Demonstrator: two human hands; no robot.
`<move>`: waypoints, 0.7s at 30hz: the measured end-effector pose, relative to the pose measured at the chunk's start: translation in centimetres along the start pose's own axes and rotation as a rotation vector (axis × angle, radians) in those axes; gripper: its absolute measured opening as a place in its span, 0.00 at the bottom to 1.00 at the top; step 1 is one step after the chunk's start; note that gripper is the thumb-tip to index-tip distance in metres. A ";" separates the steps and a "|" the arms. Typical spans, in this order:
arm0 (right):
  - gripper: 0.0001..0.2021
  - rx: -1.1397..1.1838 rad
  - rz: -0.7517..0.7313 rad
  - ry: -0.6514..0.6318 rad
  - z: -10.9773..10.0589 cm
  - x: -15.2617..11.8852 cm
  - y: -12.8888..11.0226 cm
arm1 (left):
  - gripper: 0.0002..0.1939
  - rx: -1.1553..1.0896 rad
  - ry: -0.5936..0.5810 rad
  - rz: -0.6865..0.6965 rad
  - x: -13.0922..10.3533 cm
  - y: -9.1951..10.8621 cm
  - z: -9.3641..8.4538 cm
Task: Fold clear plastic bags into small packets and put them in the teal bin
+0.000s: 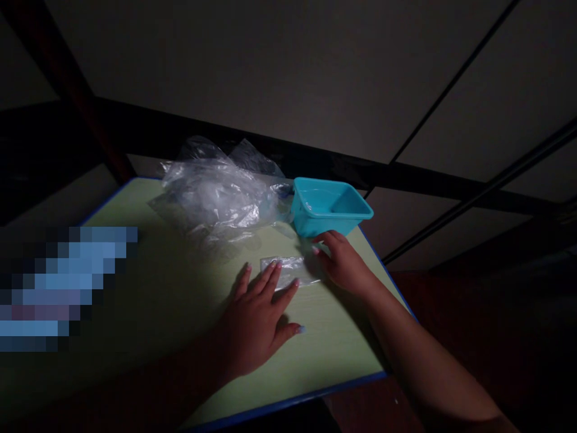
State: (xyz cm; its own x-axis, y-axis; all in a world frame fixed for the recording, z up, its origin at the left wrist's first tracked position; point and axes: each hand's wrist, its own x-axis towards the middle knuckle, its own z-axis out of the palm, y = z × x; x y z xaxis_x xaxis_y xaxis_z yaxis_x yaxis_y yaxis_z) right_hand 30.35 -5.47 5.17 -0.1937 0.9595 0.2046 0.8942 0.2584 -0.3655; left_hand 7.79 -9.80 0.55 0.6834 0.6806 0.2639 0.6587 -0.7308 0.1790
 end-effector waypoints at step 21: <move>0.33 -0.300 -0.116 -0.454 2.6 -2.7 -3.7 | 0.32 0.040 0.043 -0.117 -0.4 1.1 -0.2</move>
State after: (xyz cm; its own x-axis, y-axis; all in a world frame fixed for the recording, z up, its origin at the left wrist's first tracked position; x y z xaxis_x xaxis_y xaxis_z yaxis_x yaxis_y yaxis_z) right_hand 26.46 -8.68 3.61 -0.3926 0.8960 -0.2076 0.9196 0.3854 -0.0758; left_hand 8.17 -10.90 0.82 0.5880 0.7574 0.2838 0.7454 -0.6437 0.1734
